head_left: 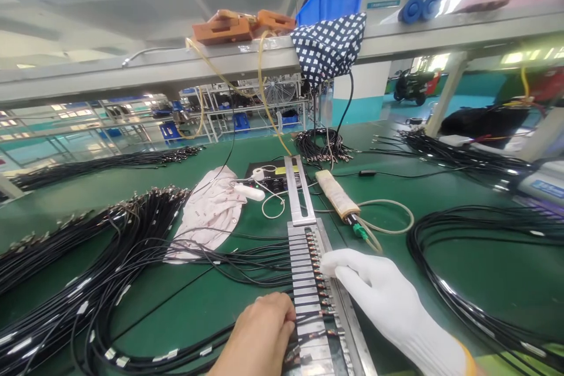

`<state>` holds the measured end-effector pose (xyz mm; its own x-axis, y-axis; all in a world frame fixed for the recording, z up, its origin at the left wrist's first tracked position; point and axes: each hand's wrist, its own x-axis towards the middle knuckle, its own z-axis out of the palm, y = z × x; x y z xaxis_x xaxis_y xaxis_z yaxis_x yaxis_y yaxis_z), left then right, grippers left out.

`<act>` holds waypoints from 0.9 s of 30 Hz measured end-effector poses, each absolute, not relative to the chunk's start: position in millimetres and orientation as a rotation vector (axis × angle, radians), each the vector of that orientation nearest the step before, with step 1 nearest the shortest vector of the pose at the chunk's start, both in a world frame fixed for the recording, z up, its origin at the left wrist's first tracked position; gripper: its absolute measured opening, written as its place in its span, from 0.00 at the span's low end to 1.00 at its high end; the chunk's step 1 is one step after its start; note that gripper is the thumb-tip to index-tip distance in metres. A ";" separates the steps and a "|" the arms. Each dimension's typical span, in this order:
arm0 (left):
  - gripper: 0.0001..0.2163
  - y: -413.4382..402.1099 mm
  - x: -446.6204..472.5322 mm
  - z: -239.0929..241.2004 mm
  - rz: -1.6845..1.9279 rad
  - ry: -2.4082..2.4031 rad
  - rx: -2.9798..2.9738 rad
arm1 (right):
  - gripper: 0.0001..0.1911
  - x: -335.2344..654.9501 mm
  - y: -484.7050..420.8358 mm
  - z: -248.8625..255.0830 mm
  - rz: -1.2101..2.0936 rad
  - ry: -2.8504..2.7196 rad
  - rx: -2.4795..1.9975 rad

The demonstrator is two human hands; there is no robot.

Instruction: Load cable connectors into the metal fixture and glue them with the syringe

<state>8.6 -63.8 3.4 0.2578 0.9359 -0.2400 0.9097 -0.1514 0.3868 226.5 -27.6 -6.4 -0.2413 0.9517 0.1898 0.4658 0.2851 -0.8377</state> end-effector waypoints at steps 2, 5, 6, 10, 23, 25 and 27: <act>0.10 -65.2 10.0 7.4 0.078 1.641 2.102 | 0.16 226.8 -27.7 -7.5 0.853 -1.837 -1.280; 0.09 -66.9 11.7 16.1 0.095 1.576 2.075 | 0.16 227.0 -27.9 -8.0 0.838 -1.843 -1.306; 0.09 -67.2 12.0 18.2 0.108 1.559 2.068 | 0.17 227.0 -27.9 -7.9 0.837 -1.845 -1.311; 0.09 -66.5 13.4 18.1 0.146 1.566 2.150 | 0.17 227.0 -28.2 -8.2 0.833 -1.850 -1.296; 0.14 -68.0 17.2 -8.8 0.125 1.644 2.417 | 0.16 226.8 -30.4 -6.3 0.776 -1.886 -1.240; 0.15 -68.8 18.8 -11.6 0.080 1.631 2.436 | 0.16 226.8 -31.1 -6.1 0.759 -1.894 -1.235; 0.14 -69.6 20.1 -13.3 0.044 1.618 2.452 | 0.17 227.1 -31.4 -6.3 0.738 -1.900 -1.230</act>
